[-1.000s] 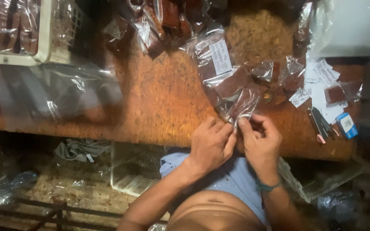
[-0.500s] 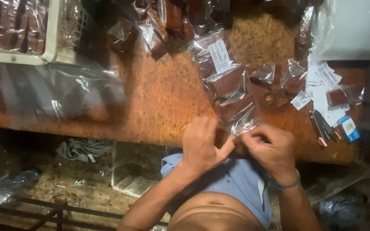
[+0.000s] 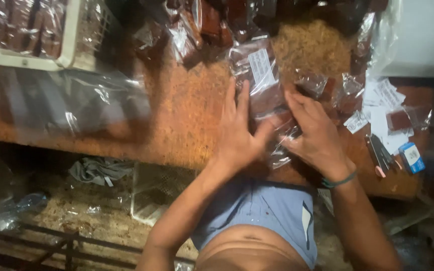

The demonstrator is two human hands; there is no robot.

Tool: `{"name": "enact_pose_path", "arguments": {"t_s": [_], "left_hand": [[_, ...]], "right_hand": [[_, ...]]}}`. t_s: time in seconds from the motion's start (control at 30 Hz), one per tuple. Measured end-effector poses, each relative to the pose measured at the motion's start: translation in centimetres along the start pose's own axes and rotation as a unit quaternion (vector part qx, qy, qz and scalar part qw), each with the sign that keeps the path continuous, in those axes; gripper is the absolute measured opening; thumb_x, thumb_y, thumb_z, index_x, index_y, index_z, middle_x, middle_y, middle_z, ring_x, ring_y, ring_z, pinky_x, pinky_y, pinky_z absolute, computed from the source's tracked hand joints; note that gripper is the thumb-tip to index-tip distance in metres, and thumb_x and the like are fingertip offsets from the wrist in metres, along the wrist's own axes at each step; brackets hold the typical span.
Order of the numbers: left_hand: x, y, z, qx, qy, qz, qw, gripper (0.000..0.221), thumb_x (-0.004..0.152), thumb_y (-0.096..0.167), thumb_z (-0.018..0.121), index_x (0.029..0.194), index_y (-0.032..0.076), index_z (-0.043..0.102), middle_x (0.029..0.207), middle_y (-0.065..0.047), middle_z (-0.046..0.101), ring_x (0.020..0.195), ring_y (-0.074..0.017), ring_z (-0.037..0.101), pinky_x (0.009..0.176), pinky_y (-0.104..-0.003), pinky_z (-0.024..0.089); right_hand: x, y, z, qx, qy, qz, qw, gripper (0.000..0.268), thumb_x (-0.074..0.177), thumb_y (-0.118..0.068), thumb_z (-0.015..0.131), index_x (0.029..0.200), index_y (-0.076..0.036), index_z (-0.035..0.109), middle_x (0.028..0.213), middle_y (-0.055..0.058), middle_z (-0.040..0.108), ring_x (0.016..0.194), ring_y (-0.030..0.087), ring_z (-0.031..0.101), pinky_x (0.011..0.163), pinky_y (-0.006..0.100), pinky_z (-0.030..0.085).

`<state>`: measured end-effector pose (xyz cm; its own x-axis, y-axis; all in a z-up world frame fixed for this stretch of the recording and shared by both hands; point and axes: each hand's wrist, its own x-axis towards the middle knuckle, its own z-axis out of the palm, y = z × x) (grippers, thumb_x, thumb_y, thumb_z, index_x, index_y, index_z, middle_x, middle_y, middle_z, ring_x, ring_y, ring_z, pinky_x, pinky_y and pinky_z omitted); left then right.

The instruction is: The person packages small brown food blocks by placing them into plastic bags and sealing the bags by hand.

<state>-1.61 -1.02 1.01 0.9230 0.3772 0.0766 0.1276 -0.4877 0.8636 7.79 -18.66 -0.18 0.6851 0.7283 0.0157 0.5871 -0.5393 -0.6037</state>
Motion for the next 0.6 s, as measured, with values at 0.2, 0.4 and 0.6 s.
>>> {"name": "enact_pose_path", "arguments": {"t_s": [0.2,0.4,0.6], "left_hand": [[-5.0,-0.2,4.5,0.221,0.074,0.209,0.950,0.045,0.095,0.025,0.071,0.137,0.013,0.062,0.150,-0.017,0.056,0.141,-0.0372,0.053,0.110,-0.050,0.041],[-5.1,-0.1,4.1,0.207,0.094,0.253,0.940,0.016,0.103,0.018,0.059,0.112,0.017,0.073,0.107,-0.003,0.076,0.102,-0.0206,0.072,0.087,-0.034,0.055],[-6.0,1.5,1.4,0.169,0.064,0.240,0.954,0.017,0.099,0.009,0.053,0.098,0.012,0.070,0.074,-0.008,0.066,0.073,-0.0254,0.067,0.064,-0.035,0.054]], "right_hand": [[-3.1,3.8,0.8,0.064,0.026,-0.024,0.997,0.074,0.077,-0.016,0.083,0.146,-0.003,0.060,0.133,0.015,0.065,0.122,0.036,0.064,0.104,0.047,0.050],[-3.3,3.1,3.9,0.062,0.193,-0.059,0.977,0.057,0.090,-0.010,0.083,0.141,0.008,0.064,0.110,0.021,0.074,0.097,0.038,0.071,0.086,0.045,0.057],[-2.3,1.8,5.5,0.019,0.218,-0.090,0.972,0.061,0.096,-0.026,0.077,0.145,0.006,0.060,0.101,0.018,0.072,0.089,0.037,0.070,0.080,0.048,0.055]]}}
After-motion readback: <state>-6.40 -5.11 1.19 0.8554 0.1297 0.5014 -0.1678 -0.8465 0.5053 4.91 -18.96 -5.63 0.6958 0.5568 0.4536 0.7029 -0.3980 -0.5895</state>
